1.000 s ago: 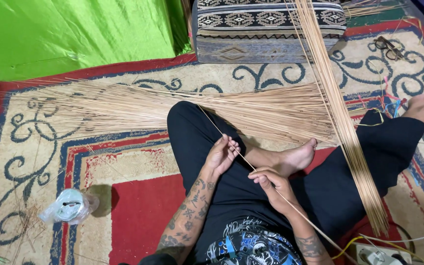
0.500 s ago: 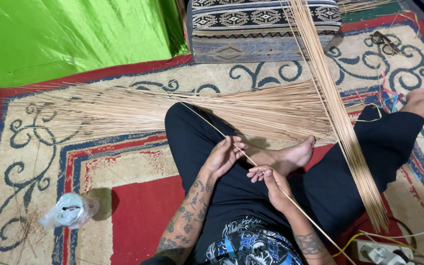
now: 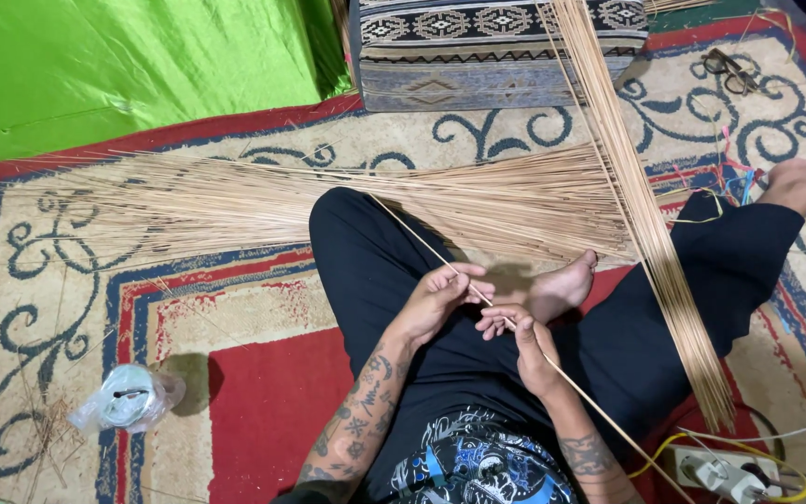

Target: Weaving and binding thin wooden sticks together using string to create a bundle or mat

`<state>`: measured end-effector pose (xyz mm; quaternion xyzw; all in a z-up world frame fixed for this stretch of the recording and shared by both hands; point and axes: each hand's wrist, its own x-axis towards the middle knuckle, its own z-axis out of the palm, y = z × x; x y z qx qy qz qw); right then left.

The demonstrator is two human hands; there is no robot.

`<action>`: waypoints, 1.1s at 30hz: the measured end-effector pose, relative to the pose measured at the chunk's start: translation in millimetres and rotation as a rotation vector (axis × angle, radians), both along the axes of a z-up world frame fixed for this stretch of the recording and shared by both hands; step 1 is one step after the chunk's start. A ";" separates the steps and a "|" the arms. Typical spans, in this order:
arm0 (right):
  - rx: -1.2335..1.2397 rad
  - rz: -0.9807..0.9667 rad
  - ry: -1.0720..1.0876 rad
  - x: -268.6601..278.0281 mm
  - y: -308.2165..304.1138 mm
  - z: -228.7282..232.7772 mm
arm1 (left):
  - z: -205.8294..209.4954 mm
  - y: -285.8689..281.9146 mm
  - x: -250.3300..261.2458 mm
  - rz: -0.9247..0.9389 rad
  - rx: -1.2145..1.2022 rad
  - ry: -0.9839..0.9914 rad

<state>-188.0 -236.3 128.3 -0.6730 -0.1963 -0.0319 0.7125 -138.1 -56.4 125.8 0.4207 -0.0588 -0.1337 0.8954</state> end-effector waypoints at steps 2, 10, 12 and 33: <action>-0.009 -0.003 -0.028 -2.9 -3.4 -0.8 | -44.3 1.7 16.2 0.097 0.047 0.030; 0.060 -0.171 0.041 1.3 -8.6 -15.4 | -23.3 6.5 3.9 0.110 -0.003 -0.014; 0.079 -0.163 0.018 2.6 -2.2 -2.6 | -33.0 -2.3 -0.2 0.025 -0.120 0.027; 0.170 -0.455 -0.060 9.1 -7.4 -3.2 | -21.1 31.5 7.6 0.114 -0.153 0.029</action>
